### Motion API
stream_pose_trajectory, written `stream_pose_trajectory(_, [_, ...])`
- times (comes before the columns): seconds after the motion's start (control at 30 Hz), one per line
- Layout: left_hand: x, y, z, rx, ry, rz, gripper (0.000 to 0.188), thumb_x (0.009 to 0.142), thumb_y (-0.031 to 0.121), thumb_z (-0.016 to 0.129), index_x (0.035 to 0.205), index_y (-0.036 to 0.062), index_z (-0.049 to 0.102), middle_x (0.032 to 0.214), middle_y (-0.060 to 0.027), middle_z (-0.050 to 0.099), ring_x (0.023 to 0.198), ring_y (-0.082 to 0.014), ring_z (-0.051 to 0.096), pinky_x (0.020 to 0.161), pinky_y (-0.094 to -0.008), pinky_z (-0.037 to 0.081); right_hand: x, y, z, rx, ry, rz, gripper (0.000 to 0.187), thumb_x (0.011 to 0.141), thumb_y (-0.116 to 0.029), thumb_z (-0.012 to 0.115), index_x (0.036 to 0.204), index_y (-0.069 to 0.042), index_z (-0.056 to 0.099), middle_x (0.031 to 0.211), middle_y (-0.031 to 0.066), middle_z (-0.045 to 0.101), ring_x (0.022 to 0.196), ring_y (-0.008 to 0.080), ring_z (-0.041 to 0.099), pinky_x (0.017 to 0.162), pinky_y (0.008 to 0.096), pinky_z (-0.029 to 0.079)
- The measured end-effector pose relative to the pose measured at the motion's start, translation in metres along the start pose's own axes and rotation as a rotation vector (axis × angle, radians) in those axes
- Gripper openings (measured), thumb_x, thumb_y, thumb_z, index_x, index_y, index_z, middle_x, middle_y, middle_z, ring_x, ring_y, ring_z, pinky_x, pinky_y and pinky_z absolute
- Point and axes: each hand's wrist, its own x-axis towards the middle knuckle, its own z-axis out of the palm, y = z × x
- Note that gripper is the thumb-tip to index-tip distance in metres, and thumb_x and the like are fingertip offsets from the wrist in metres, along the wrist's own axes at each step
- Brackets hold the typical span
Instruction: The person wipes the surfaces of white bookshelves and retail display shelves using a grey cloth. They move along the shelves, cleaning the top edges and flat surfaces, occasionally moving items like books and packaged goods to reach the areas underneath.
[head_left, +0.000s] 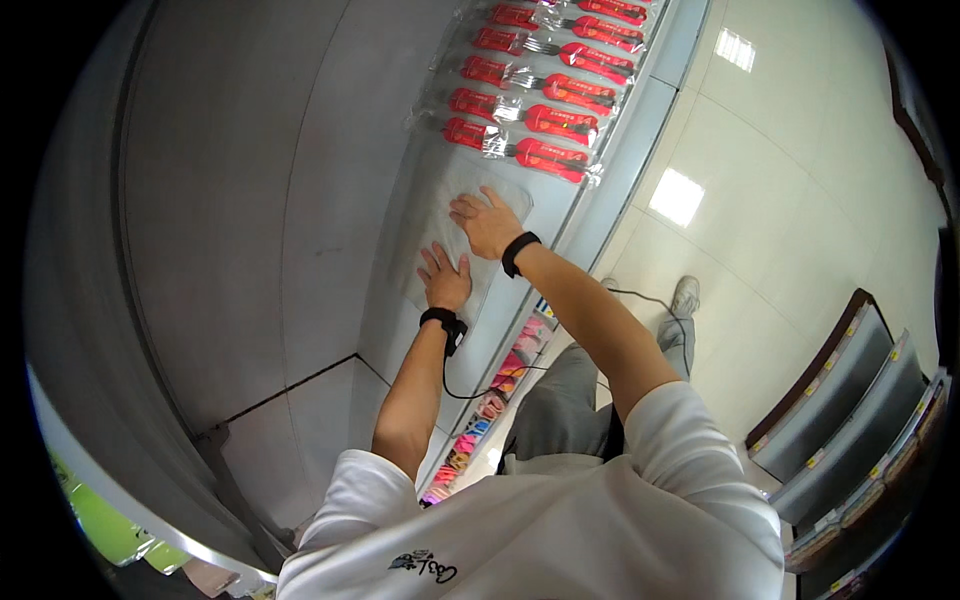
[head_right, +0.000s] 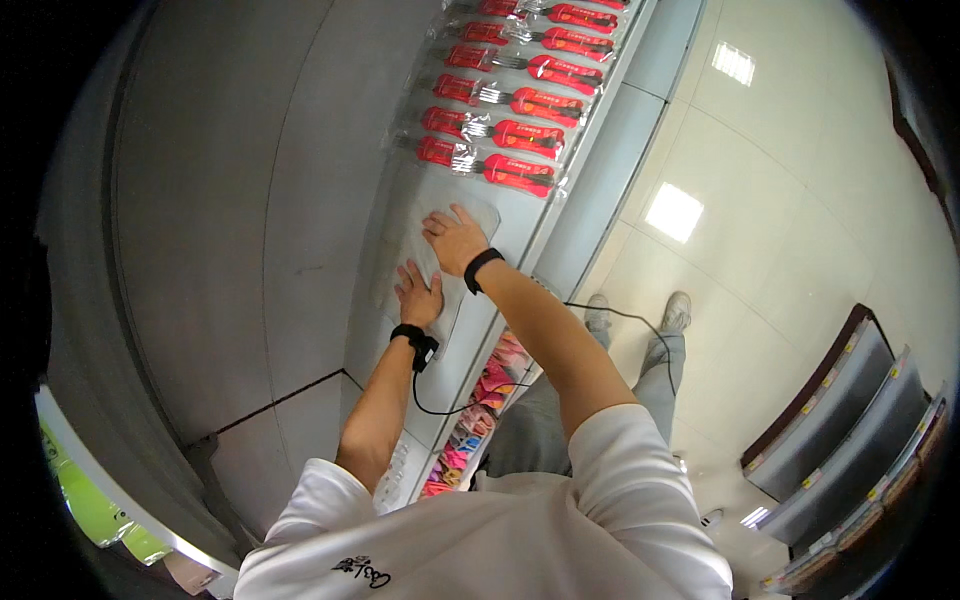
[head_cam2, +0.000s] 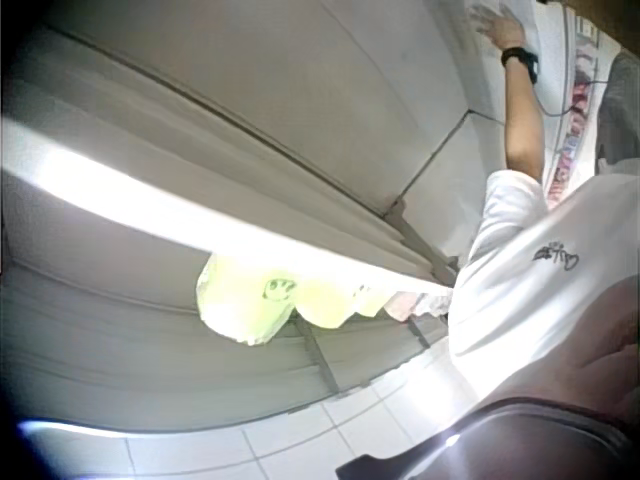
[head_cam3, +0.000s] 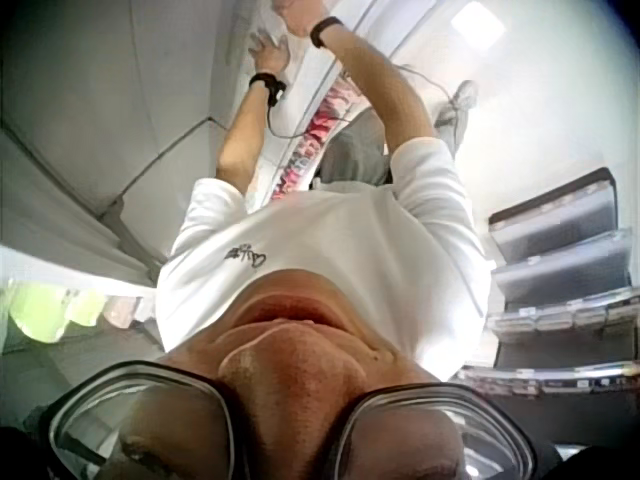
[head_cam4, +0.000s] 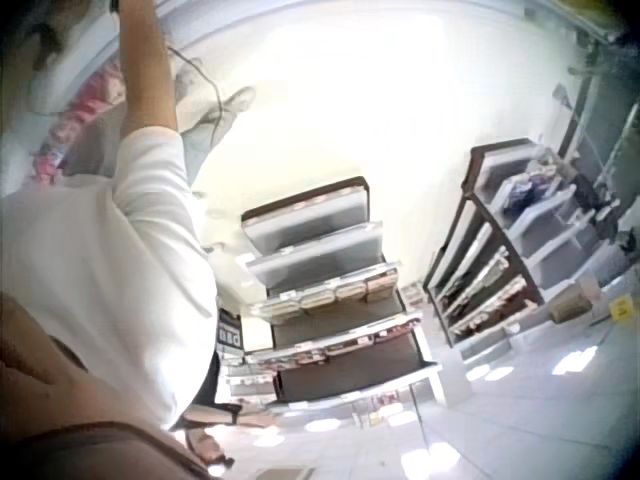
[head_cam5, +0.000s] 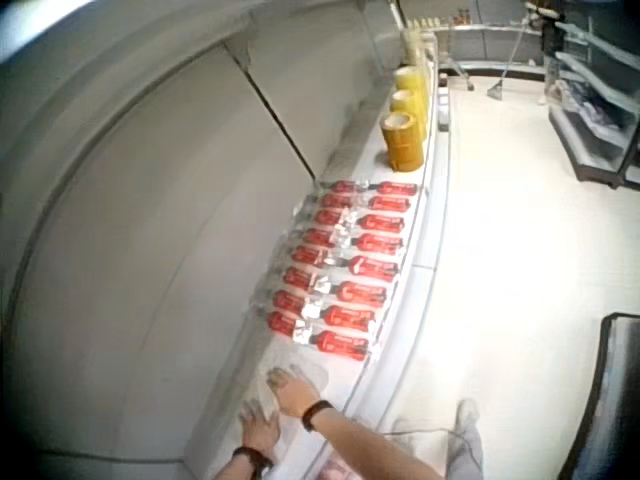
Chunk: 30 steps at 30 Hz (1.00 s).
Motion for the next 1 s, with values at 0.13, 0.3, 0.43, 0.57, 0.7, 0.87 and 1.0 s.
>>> stream_pose_trajectory(0.13, [-0.055,0.022,0.019,-0.093,-0.010,-0.074,0.083,0.094,0.059,0.036,0.155,0.0111,0.007,0.159,-0.0226,0.004,0.140,-0.0568,0.009,0.111,-0.0604,0.024,-0.051,0.000,-0.022,0.043,-0.049,-0.065,0.053,0.078,-0.018,0.060,0.131,-0.010,0.057,0.144,0.0015,0.045,0.137,0.0160,0.035,0.116,0.0463,0.019])
stream_pose_trajectory(0.3, [-0.110,0.059,0.031,-0.021,-0.003,-0.102,0.086,0.091,0.056,0.048,0.154,0.0104,0.012,0.159,-0.0212,0.009,0.139,-0.0559,0.016,0.104,-0.0654,0.032,-0.105,0.010,-0.050,0.068,-0.052,-0.129,0.044,0.082,-0.017,0.058,0.125,-0.011,0.059,0.140,0.0022,0.050,0.136,0.0164,0.038,0.114,0.0466,0.022])
stream_pose_trajectory(0.43, [-0.142,0.108,0.007,0.029,-0.091,-0.119,0.073,0.094,0.037,0.051,0.153,0.0095,0.019,0.157,-0.0224,0.018,0.136,-0.0561,0.025,0.099,-0.0604,0.042,-0.137,0.041,-0.065,0.098,0.073,-0.241,0.041,0.078,-0.007,0.058,0.119,-0.010,0.062,0.132,0.0025,0.054,0.130,0.0177,0.045,0.107,0.0443,0.031])
stream_pose_trajectory(0.57, [-0.140,0.103,0.024,0.033,0.044,-0.074,0.055,0.093,0.018,0.047,0.145,0.0072,0.035,0.146,-0.0217,0.038,0.124,-0.0531,0.044,0.093,-0.0520,0.051,-0.139,0.048,-0.076,0.219,0.148,-0.262,0.023,0.074,-0.005,0.059,0.094,-0.008,0.068,0.109,0.0035,0.065,0.112,0.0206,0.056,0.090,0.0386,0.042])
stream_pose_trajectory(0.7, [-0.144,0.108,0.015,0.047,0.089,0.014,0.039,0.088,0.015,0.052,0.125,0.0047,0.052,0.116,-0.0150,0.057,0.100,-0.0385,0.060,0.077,-0.0471,0.056,-0.140,0.054,-0.082,0.246,-0.058,-0.041,0.012,0.074,-0.005,0.060,0.081,-0.006,0.069,0.094,0.0137,0.066,0.091,0.0322,0.062,0.082,0.0429,0.049])
stream_pose_trajectory(0.87, [-0.136,0.109,0.020,-0.073,0.203,-0.068,0.027,0.080,0.018,0.062,0.104,0.0050,0.060,0.098,-0.0135,0.065,0.088,-0.0367,0.064,0.076,-0.0473,0.054,-0.162,0.064,-0.073,0.524,0.152,0.130,0.024,0.076,-0.009,0.064,0.099,-0.002,0.066,0.102,0.0191,0.064,0.097,0.0378,0.059,0.089,0.0433,0.048])
stream_pose_trajectory(1.0, [-0.140,0.134,0.012,0.084,0.270,-0.065,0.014,0.082,0.015,0.059,0.093,0.0067,0.060,0.088,-0.0158,0.066,0.082,-0.0350,0.066,0.071,-0.0451,0.053,-0.178,0.089,-0.061,0.496,0.093,0.606,0.036,0.076,-0.017,0.072,0.107,-0.002,0.062,0.103,0.0172,0.065,0.097,0.0354,0.062,0.084,0.0429,0.050])
